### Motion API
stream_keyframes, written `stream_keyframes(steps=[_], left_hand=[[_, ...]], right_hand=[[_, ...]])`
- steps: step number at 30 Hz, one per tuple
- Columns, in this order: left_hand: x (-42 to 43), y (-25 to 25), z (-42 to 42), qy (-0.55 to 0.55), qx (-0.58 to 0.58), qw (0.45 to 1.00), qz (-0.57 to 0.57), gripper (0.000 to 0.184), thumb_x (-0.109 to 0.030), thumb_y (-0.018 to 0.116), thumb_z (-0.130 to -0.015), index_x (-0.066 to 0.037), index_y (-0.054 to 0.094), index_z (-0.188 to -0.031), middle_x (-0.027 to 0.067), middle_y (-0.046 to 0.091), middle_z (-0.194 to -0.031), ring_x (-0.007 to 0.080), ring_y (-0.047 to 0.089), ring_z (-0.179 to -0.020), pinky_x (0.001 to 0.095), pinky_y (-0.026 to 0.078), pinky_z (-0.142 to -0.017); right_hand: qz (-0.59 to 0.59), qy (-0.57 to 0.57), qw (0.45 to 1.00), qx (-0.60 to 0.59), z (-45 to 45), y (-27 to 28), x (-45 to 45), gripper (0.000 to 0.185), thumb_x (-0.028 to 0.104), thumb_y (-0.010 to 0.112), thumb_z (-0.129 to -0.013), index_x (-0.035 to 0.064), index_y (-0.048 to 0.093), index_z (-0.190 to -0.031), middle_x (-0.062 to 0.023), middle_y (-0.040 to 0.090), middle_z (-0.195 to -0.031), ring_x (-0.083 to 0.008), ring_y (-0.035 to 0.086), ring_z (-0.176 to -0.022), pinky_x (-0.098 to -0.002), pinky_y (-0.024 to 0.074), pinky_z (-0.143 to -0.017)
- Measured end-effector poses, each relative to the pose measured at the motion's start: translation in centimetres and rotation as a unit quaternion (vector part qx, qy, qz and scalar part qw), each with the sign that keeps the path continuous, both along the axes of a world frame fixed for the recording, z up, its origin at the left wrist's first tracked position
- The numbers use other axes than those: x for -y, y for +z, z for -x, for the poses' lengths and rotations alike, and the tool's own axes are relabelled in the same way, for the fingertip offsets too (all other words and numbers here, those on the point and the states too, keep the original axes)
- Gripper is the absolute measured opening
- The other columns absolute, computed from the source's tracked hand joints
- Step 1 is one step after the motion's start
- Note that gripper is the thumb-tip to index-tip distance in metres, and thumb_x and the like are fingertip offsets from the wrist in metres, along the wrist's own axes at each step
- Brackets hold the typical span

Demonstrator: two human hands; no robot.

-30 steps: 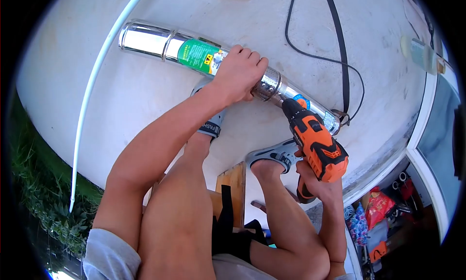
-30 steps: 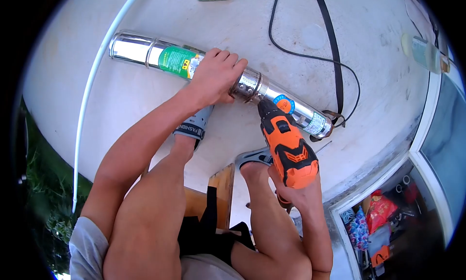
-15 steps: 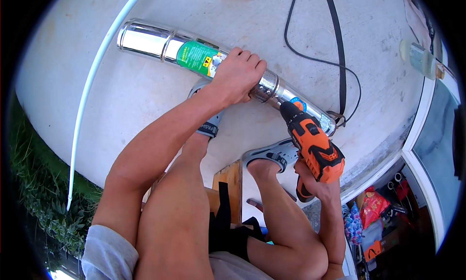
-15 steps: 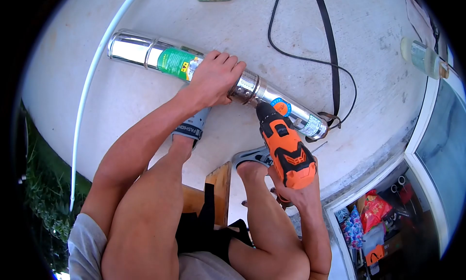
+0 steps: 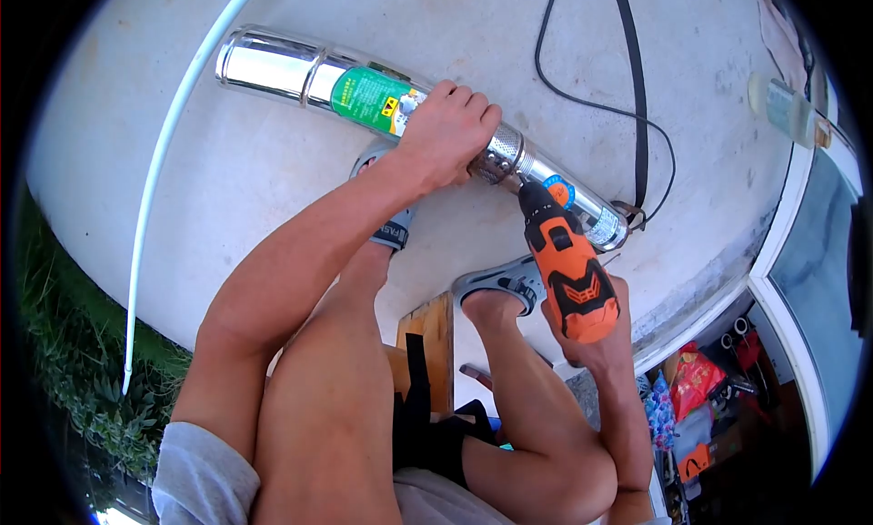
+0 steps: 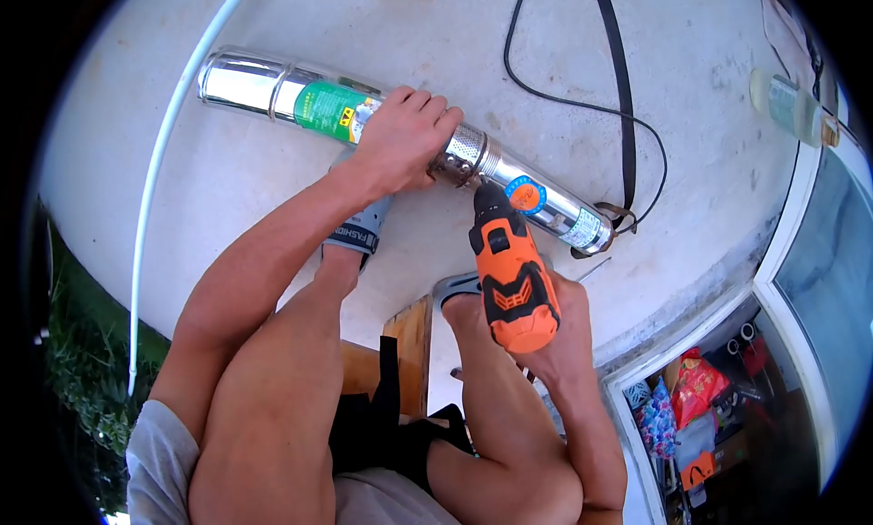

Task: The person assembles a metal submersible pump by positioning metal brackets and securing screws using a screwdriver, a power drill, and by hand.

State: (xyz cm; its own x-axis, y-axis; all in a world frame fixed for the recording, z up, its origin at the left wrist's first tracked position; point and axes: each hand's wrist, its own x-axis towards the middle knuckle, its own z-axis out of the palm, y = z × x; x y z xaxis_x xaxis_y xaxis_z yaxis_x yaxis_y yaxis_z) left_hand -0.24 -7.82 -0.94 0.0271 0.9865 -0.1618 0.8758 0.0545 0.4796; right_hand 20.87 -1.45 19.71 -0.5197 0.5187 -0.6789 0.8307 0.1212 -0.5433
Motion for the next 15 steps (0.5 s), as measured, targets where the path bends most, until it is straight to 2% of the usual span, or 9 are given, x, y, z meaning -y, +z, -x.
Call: stream_keyframes(steps=[2,3,6,8,10,11,12,15], left_hand=[[0.0,0.1,0.1,0.002,-0.003,1.0,-0.003,0.079,-0.026,0.092,-0.047,-0.008,0.06,-0.117,0.0076,0.062,-0.103,0.0261,0.06,-0.105,0.0378,0.044,-0.095],[-0.1,0.0,0.2,0.003,0.003,1.0,-0.001,0.08,-0.026,0.092,-0.047,-0.008,0.06,-0.118,0.0075,0.062,-0.103,0.0261,0.06,-0.105,0.0381,0.044,-0.096],[0.1,0.3,-0.1,-0.001,0.017,1.0,0.004,0.08,-0.026,0.092,-0.047,-0.008,0.06,-0.118,0.0076,0.062,-0.103,0.0264,0.06,-0.105,0.0386,0.044,-0.096],[-0.5,0.1,0.5,-0.01,0.005,1.0,-0.001,0.08,-0.026,0.091,-0.047,-0.008,0.06,-0.118,0.0076,0.063,-0.103,0.0266,0.06,-0.105,0.039,0.044,-0.096],[-0.3,0.0,0.1,-0.005,0.002,1.0,0.014,0.078,-0.026,0.09,-0.048,-0.008,0.06,-0.118,0.0084,0.062,-0.104,0.0279,0.06,-0.105,0.0397,0.044,-0.096],[-0.3,0.1,-0.1,-0.015,0.004,1.0,0.012,0.078,-0.026,0.09,-0.048,-0.008,0.06,-0.118,0.0084,0.062,-0.104,0.0279,0.06,-0.105,0.0397,0.044,-0.096],[-0.3,0.3,-0.1,-0.008,0.025,0.999,0.027,0.079,-0.026,0.09,-0.048,-0.008,0.059,-0.119,0.0094,0.063,-0.106,0.0291,0.06,-0.106,0.0405,0.043,-0.097],[-0.8,0.1,0.8,-0.01,0.03,0.999,-0.002,0.078,-0.027,0.089,-0.049,-0.008,0.06,-0.118,0.0104,0.064,-0.107,0.0302,0.06,-0.107,0.0412,0.044,-0.096]], right_hand=[[-0.017,0.046,0.999,0.006,-1.5,-0.3,-0.2,0.032,0.016,0.077,-0.077,0.0016,0.067,-0.104,-0.0059,0.07,-0.082,-0.0212,0.067,-0.071,-0.0337,0.0547,-0.07],[0.047,-0.051,0.995,0.076,0.8,0.3,-0.6,0.032,0.017,0.078,-0.076,0.0012,0.068,-0.102,-0.0074,0.071,-0.086,-0.0265,0.066,-0.076,-0.0377,0.0532,-0.08],[0.017,-0.012,0.995,0.1,1.8,1.1,-1.7,0.031,0.016,0.078,-0.075,0.0011,0.068,-0.1,-0.0076,0.071,-0.085,-0.0289,0.065,-0.077,-0.0384,0.0521,-0.083],[-0.036,-0.004,0.998,0.059,1.3,1.5,-1.7,0.028,0.012,0.075,-0.073,0.0011,0.068,-0.097,-0.0085,0.07,-0.081,-0.0276,0.066,-0.075,-0.0375,0.053,-0.081],[-0.048,0.012,0.998,0.042,0.2,3.1,-1.9,0.027,0.007,0.073,-0.072,0.002,0.068,-0.098,-0.0083,0.071,-0.084,-0.0238,0.067,-0.073,-0.0349,0.0543,-0.072],[-0.047,-0.014,0.998,0.029,-1.7,3.7,-1.7,0.029,0.001,0.07,-0.073,0.0019,0.07,-0.102,-0.007,0.073,-0.09,-0.0181,0.067,-0.078,-0.0317,0.0536,-0.071],[-0.052,-0.019,0.998,0.012,-3.5,4.2,-1.7,0.03,0.008,0.077,-0.075,0.0013,0.07,-0.103,-0.0085,0.073,-0.085,-0.0218,0.071,-0.078,-0.0317,0.0552,-0.075],[-0.142,-0.16,0.977,0.022,-10.6,3.7,-0.1,0.03,0.008,0.076,-0.077,0.0016,0.07,-0.105,-0.0079,0.073,-0.089,-0.0216,0.071,-0.08,-0.0327,0.0549,-0.076]])
